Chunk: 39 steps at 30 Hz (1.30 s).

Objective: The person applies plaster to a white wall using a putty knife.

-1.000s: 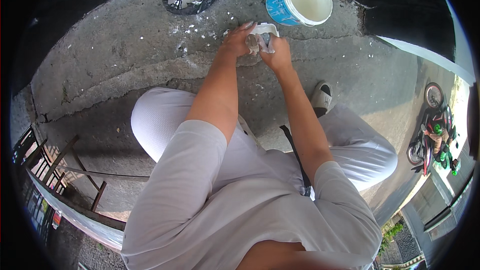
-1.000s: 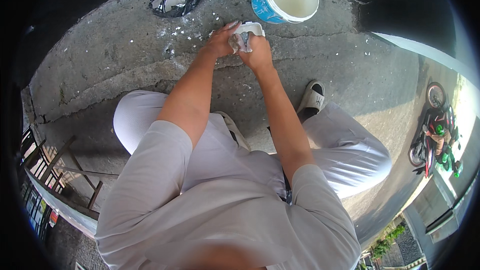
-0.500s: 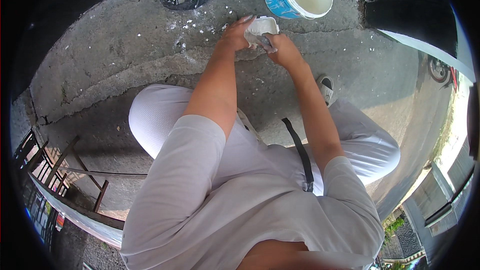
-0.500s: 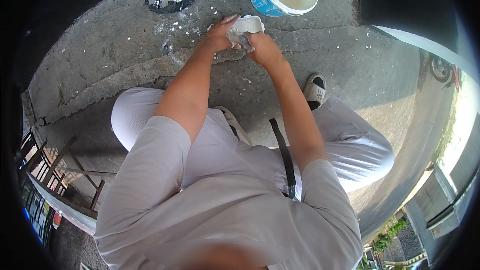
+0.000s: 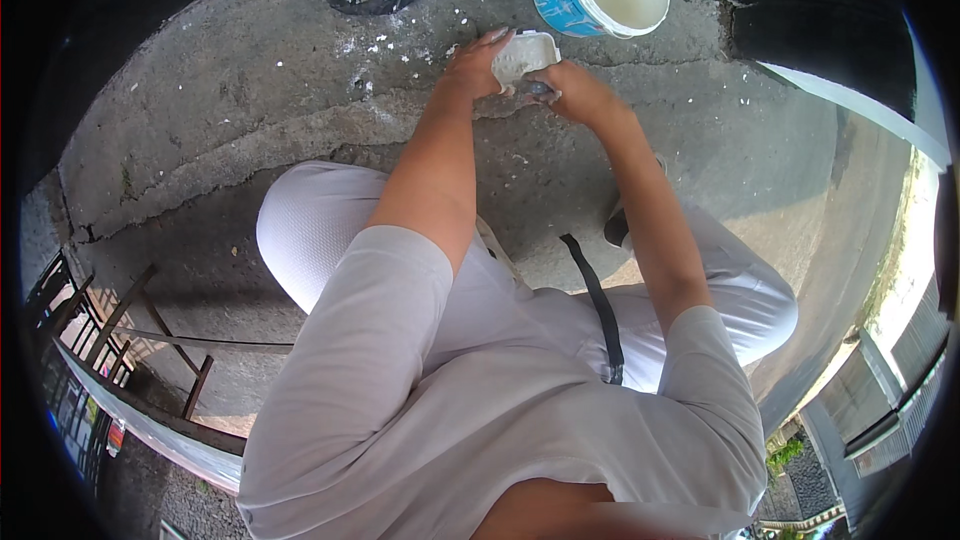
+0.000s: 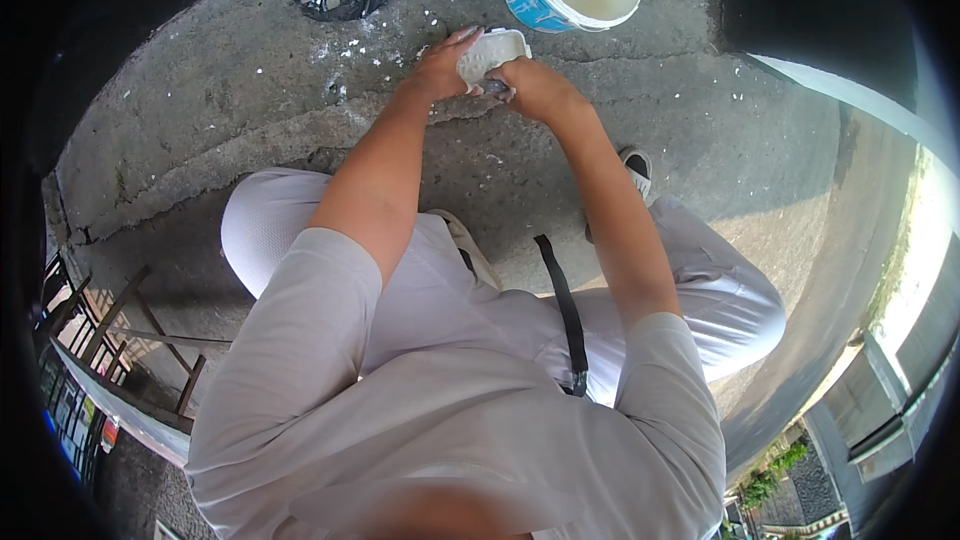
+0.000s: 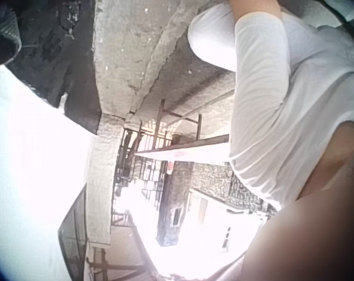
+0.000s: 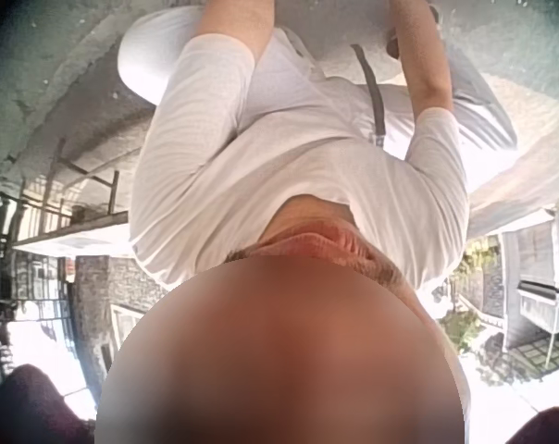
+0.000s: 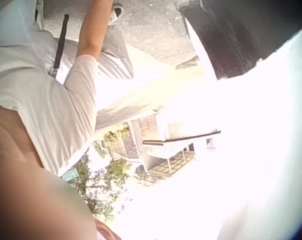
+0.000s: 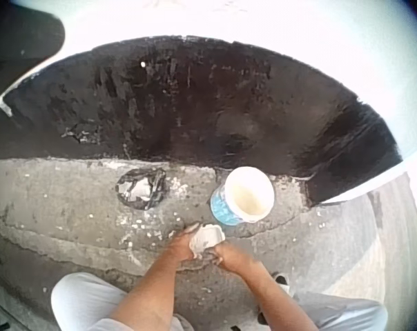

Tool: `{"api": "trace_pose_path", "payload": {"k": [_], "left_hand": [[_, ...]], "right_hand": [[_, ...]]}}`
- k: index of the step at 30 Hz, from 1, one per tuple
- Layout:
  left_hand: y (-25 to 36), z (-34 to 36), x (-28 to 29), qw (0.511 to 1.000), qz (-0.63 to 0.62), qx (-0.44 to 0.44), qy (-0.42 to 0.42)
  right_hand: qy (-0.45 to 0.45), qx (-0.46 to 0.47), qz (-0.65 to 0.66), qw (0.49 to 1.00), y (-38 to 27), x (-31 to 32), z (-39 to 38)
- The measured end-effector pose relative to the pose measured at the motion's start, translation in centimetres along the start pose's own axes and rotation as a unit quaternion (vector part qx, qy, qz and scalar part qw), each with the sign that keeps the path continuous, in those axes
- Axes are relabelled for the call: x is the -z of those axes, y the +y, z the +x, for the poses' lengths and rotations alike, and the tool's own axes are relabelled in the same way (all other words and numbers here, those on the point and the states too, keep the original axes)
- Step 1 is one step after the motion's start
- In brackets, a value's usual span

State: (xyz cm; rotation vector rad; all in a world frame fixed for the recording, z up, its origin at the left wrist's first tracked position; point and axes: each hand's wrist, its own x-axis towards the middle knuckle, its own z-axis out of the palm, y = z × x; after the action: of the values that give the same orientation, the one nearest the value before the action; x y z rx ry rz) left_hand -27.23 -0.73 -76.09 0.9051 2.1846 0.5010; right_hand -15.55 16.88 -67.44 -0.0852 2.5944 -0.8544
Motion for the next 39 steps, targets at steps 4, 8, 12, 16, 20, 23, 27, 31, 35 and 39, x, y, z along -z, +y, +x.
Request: {"api": "trace_pose_path", "payload": {"k": [4,8,12,16,20,23,27,31,35,39], "left_hand": [[-0.4,0.0,0.2,1.0,0.022,0.014,-0.006],[0.0,-0.3,0.6,0.999,0.043,0.001,-0.02],[0.2,0.0,0.5,0.998,0.054,-0.011,-0.027],[-0.4,-0.2,0.8,0.998,0.063,0.005,-0.027],[-0.3,-0.4,0.4,0.998,0.053,0.005,-0.039],[-0.4,-0.4,0.4,0.998,0.05,0.003,-0.033],[0.5,-0.3,0.9,0.999,0.022,0.008,-0.037],[0.0,-0.3,0.7,0.999,0.016,0.011,-0.025],[-0.5,-0.5,0.6,1.0,-0.018,0.007,-0.007],[0.4,-0.6,0.3,0.989,-0.143,0.045,-0.005]], "right_hand": [[-0.004,-0.027,0.016,0.999,-1.9,2.9,0.6],[-0.007,-0.013,-0.008,1.0,-0.8,1.9,1.0],[-0.028,-0.015,-0.004,0.999,-0.2,2.0,1.8],[-0.053,-0.063,-0.002,0.997,-1.9,3.2,2.7],[-0.05,-0.04,-0.01,0.998,-2.0,3.1,2.3],[-0.063,-0.052,-0.023,0.996,-2.2,3.6,2.0],[-0.024,-0.054,-0.055,0.997,-1.6,3.1,1.8],[-0.045,-0.08,-0.093,0.991,-2.4,1.6,0.9],[0.034,-0.073,-0.061,0.995,-2.6,-0.5,-0.9],[0.185,-0.126,0.093,0.97,-1.0,-2.1,-2.7]]}}
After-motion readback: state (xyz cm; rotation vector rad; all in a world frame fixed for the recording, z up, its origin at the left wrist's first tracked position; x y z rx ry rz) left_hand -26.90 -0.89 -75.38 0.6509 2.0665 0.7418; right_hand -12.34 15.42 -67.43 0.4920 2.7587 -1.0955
